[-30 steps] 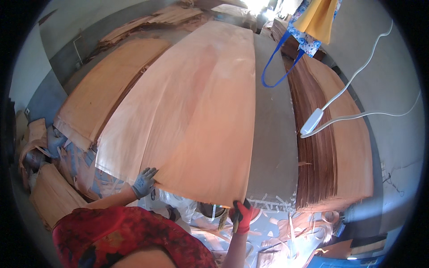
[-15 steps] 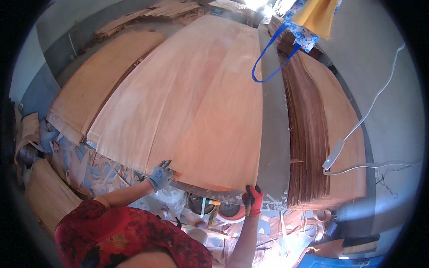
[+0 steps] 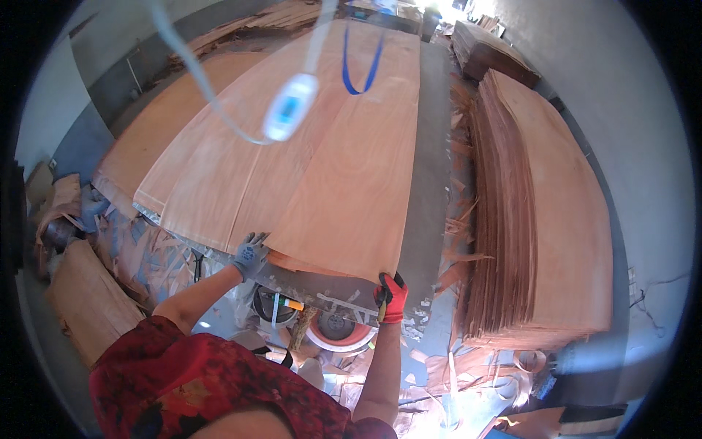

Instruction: The person cuts strips of wood veneer with a utility knife, joins multiple pieces using tape, and stacks the completed veneer sheets on a workbench.

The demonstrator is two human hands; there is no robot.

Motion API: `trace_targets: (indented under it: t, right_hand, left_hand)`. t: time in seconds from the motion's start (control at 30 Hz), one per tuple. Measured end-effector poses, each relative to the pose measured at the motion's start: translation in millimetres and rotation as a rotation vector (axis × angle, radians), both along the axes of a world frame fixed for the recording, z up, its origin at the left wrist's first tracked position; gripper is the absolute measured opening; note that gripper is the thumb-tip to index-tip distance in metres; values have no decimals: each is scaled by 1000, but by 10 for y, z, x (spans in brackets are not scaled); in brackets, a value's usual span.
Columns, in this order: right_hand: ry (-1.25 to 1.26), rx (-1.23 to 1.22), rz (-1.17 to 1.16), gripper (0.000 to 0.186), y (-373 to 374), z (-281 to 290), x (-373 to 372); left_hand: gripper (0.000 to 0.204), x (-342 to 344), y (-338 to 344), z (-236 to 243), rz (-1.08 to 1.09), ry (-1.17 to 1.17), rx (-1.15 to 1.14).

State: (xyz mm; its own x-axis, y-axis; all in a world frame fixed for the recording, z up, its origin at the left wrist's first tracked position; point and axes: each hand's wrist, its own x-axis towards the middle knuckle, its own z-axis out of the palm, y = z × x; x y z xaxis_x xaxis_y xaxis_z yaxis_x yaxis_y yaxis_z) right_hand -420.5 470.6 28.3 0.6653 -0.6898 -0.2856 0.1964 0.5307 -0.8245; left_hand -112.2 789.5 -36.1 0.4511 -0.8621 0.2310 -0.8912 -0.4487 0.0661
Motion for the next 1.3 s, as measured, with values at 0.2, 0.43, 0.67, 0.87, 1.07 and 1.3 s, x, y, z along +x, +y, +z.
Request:
trace_targets:
  t: [0.2, 0.43, 0.67, 0.87, 1.07, 1.3]
  right_hand:
    - [10, 113, -124, 22, 14, -443, -475]
    - [53, 68, -24, 21, -118, -475, -684]
    - [236, -70, -59, 67, -17, -263, -896]
    - [244, -397, 18, 84, 2, -839, -876]
    - [223, -445, -10, 107, 171, -773, -778]
    - [118, 24, 51, 81, -44, -1274, -780]
  left_hand:
    - [25, -441, 14, 22, -16, 31, -30]
    - [71, -672, -209, 246, -23, 54, 183]
    - [87, -805, -650, 509, 260, 947, -350]
    - [52, -602, -1174, 222, 388, 1565, -954]
    - [23, -1540, -2612, 1504, -211, 1196, -965]
    - [18, -2988, -4234, 1747, -480, 817, -731]
